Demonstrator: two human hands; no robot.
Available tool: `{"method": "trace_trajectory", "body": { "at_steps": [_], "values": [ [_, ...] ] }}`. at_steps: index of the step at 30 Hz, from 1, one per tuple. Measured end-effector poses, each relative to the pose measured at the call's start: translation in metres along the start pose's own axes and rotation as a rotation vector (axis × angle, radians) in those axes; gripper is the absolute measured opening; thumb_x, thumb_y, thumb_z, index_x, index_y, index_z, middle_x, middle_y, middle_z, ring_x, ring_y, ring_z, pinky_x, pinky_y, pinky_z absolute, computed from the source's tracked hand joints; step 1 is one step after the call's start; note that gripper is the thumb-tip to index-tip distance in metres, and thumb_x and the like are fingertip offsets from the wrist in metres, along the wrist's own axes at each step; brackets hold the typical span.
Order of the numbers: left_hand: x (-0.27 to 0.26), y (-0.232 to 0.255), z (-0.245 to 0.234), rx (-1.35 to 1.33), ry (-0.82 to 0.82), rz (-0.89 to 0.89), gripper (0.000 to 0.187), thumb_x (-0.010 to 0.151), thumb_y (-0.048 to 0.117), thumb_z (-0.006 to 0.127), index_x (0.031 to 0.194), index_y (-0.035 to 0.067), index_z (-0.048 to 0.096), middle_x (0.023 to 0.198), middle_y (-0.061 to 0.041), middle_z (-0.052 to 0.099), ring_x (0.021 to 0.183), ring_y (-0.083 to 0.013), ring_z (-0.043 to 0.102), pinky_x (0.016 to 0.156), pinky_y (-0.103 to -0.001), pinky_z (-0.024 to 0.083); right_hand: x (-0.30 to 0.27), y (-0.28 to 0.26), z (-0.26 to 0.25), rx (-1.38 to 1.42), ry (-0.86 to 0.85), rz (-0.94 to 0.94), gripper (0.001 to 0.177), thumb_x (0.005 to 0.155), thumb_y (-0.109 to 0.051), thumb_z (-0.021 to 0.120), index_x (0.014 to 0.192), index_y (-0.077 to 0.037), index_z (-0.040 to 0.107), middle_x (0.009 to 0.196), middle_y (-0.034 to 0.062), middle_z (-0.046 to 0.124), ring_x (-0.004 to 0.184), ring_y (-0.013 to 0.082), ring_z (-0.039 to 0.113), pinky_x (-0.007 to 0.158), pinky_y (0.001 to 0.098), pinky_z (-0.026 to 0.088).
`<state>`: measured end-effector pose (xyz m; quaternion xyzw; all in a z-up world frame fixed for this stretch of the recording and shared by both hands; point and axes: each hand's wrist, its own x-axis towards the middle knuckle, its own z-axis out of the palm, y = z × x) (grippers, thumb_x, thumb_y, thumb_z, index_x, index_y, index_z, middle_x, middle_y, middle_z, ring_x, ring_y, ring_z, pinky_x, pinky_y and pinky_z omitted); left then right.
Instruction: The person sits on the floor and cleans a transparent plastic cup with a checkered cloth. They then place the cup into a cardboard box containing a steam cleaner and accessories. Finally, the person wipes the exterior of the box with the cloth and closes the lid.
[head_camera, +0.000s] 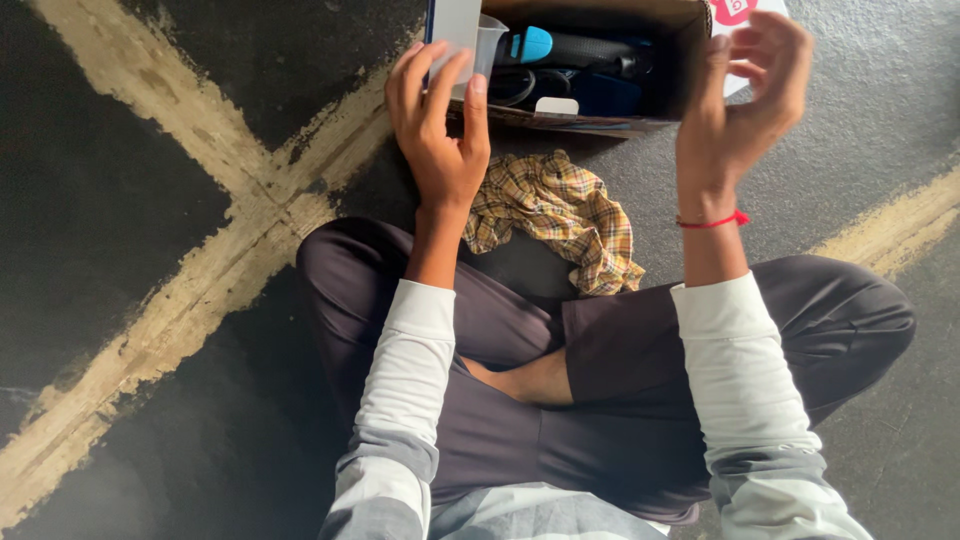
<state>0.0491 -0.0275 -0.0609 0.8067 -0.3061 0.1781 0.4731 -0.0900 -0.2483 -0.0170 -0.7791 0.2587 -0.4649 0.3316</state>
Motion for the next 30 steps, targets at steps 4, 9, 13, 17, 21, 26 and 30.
{"method": "trace_trajectory", "body": {
  "at_steps": [4,9,13,17,21,26,30],
  "values": [
    [0.004,0.008,-0.002,-0.039,-0.041,-0.023,0.019,0.106,0.021,0.067,0.119,0.007,0.072,0.136,-0.007,0.058,0.137,-0.0312,0.049,0.111,-0.042,0.050,-0.006,0.000,0.004,-0.020,-0.079,0.052,0.009,0.097,-0.003,0.068,0.105,-0.004,0.070,0.092,0.0053,0.075,0.091,0.0141,0.073,0.079,0.0309,0.056],
    [0.003,0.003,0.000,-0.005,0.000,0.011,0.014,0.107,0.016,0.065,0.116,0.009,0.073,0.134,-0.005,0.061,0.136,-0.0269,0.050,0.114,-0.043,0.048,-0.010,0.004,0.002,-0.263,-0.266,-0.158,0.006,0.096,0.001,0.076,0.096,-0.005,0.077,0.092,0.0083,0.071,0.095,0.0280,0.063,0.083,0.0401,0.048],
    [0.010,-0.018,0.010,-0.009,0.057,-0.008,0.009,0.102,0.018,0.071,0.105,0.011,0.075,0.118,0.002,0.066,0.117,-0.0206,0.058,0.102,-0.037,0.050,-0.010,0.009,0.002,-0.217,-0.264,-0.162,0.017,0.087,0.007,0.072,0.100,-0.004,0.076,0.095,0.0089,0.071,0.097,0.0294,0.062,0.085,0.0401,0.049],
    [0.032,-0.048,0.021,-0.184,0.016,-0.184,0.009,0.099,0.020,0.076,0.102,0.012,0.076,0.108,0.005,0.068,0.095,-0.0135,0.063,0.084,-0.032,0.052,-0.010,0.017,0.005,-0.170,-0.236,-0.093,0.020,0.089,0.008,0.074,0.104,-0.006,0.074,0.094,0.0067,0.070,0.094,0.0258,0.063,0.084,0.0377,0.050],
    [0.050,-0.064,0.021,-0.597,-0.069,-0.375,0.037,0.088,0.009,0.080,0.119,0.007,0.060,0.108,-0.004,0.064,0.097,-0.0158,0.059,0.084,-0.032,0.050,-0.012,0.031,0.011,-0.187,-0.194,0.007,0.031,0.088,0.006,0.077,0.114,-0.009,0.068,0.102,0.0063,0.063,0.096,0.0224,0.062,0.079,0.0340,0.049],
    [0.068,-0.076,0.017,-0.807,-0.288,-0.390,0.047,0.087,-0.001,0.067,0.134,0.000,0.060,0.130,-0.013,0.066,0.127,-0.0235,0.061,0.111,-0.035,0.048,-0.009,0.065,0.019,0.209,-0.184,0.239,0.057,0.085,0.013,0.071,0.136,-0.008,0.058,0.137,0.0063,0.059,0.125,0.0194,0.060,0.097,0.0313,0.055],
    [0.071,-0.074,0.017,-0.935,-0.386,-0.416,0.052,0.091,0.001,0.059,0.143,-0.001,0.056,0.135,-0.013,0.064,0.130,-0.0240,0.060,0.119,-0.035,0.045,0.000,0.075,0.017,0.624,-0.248,0.483,0.072,0.081,0.017,0.061,0.149,-0.006,0.054,0.145,0.0094,0.059,0.134,0.0185,0.059,0.108,0.0316,0.055]
  ]
}}
